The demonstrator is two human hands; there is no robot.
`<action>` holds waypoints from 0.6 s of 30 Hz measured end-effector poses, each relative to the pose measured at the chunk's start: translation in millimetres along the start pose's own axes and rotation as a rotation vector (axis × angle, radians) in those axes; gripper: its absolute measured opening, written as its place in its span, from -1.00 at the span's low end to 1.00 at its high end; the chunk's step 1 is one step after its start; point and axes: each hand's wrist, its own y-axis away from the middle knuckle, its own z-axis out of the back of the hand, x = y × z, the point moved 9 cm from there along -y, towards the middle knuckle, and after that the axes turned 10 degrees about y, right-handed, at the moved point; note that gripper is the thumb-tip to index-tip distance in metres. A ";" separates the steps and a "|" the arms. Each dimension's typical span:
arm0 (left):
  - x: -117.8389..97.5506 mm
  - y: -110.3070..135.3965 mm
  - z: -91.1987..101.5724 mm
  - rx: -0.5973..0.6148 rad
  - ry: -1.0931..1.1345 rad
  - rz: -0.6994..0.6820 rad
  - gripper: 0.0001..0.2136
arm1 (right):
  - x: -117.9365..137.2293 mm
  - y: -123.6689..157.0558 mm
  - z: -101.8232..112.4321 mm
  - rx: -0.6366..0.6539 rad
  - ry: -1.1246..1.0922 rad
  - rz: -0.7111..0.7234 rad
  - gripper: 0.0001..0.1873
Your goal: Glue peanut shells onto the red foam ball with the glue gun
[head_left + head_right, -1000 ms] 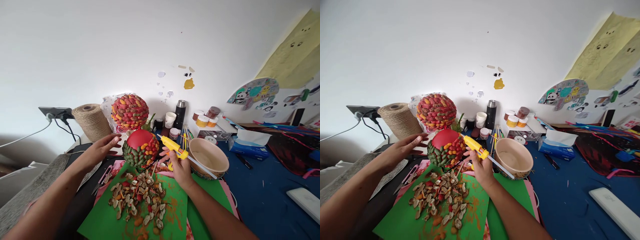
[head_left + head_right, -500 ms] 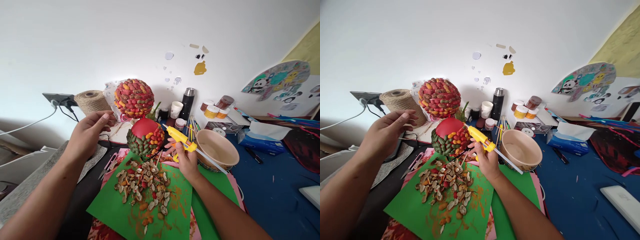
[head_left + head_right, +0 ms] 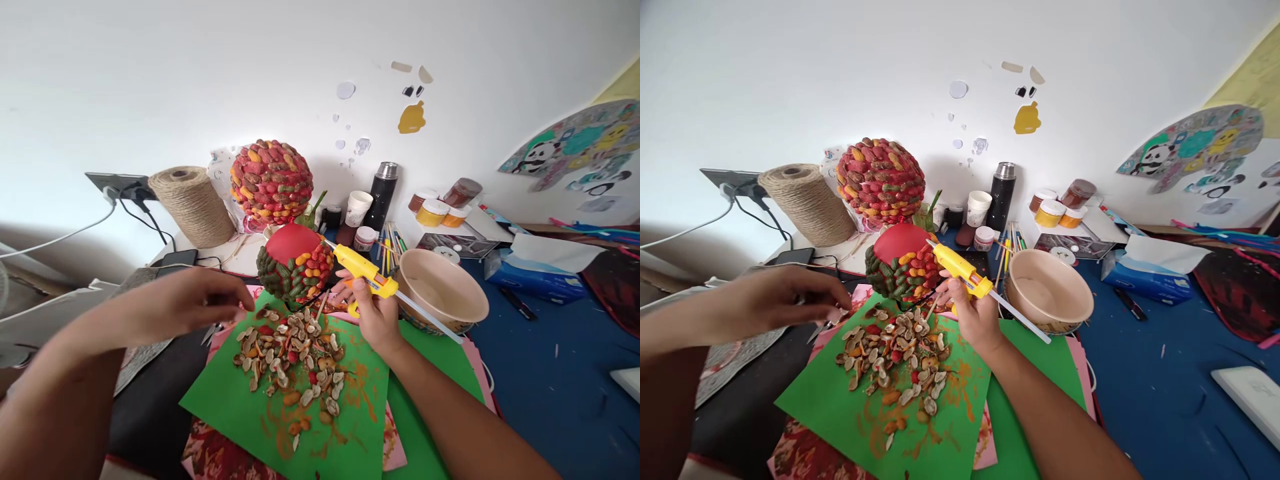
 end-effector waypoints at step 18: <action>30.2 -34.8 -70.7 0.189 -0.505 0.072 -0.72 | 1.1 2.0 1.7 -0.017 -0.007 -0.017 -0.36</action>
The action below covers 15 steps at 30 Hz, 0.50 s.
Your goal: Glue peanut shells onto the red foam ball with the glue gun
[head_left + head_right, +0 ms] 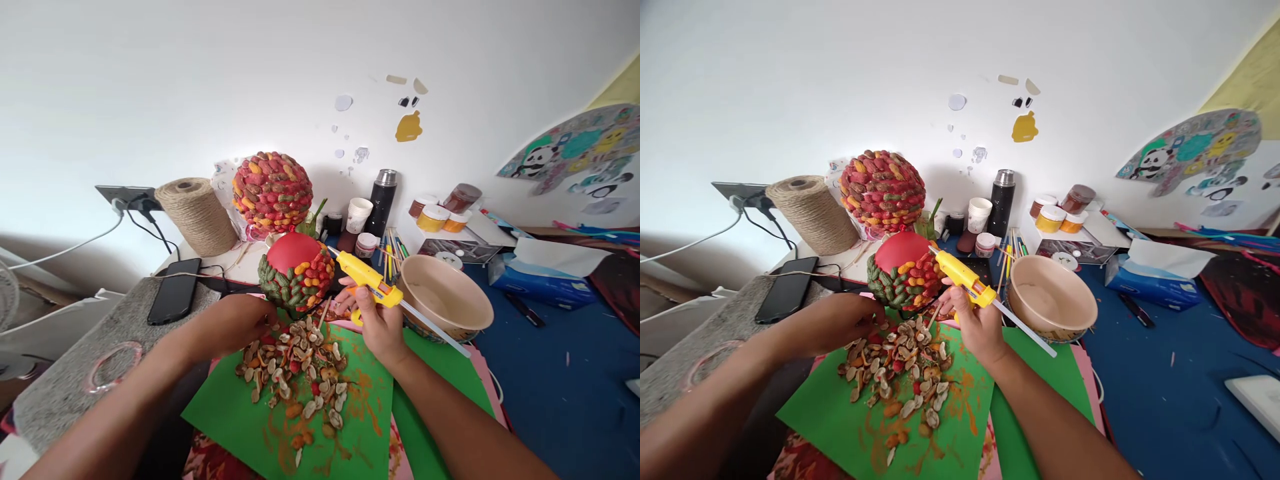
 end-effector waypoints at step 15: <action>-1.5 -9.0 -5.9 -0.016 -0.028 0.010 -0.74 | -6.7 1.0 -3.3 0.036 0.023 -0.032 -0.33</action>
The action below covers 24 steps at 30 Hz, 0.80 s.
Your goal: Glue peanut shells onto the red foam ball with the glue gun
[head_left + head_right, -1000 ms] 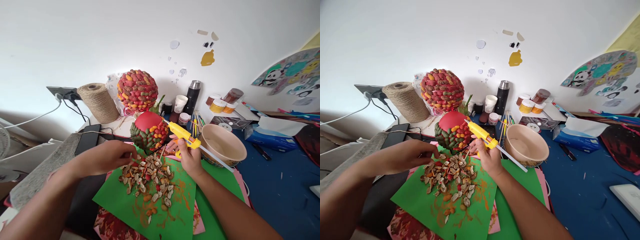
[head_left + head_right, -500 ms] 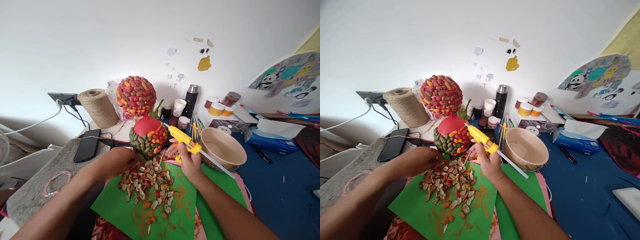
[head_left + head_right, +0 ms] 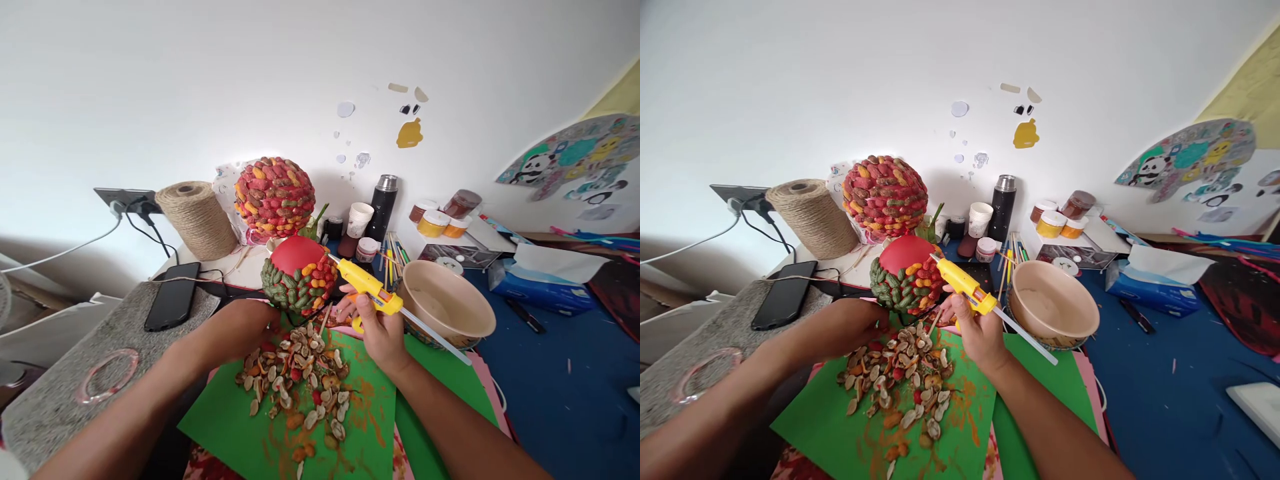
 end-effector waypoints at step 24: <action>-22.3 59.4 120.6 -0.774 1.334 -0.352 -0.60 | 14.1 9.3 -5.5 -0.008 -0.095 0.046 -0.40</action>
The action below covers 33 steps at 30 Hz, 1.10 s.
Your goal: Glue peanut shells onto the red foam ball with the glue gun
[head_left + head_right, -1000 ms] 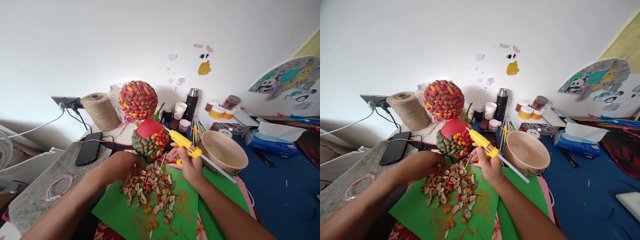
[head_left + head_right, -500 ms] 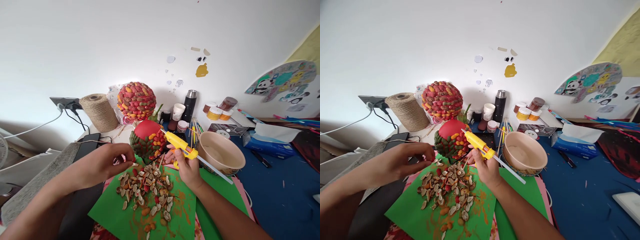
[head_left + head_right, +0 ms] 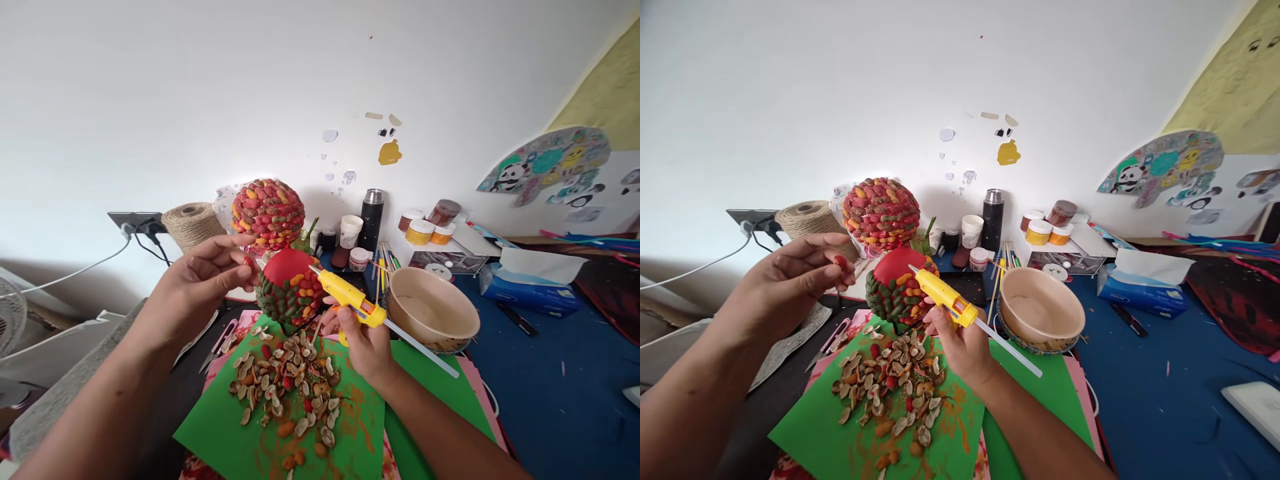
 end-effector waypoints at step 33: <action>36.4 -20.8 3.1 -0.297 0.573 0.257 -0.64 | -0.7 -37.6 -3.1 -0.199 -0.120 -0.160 -0.16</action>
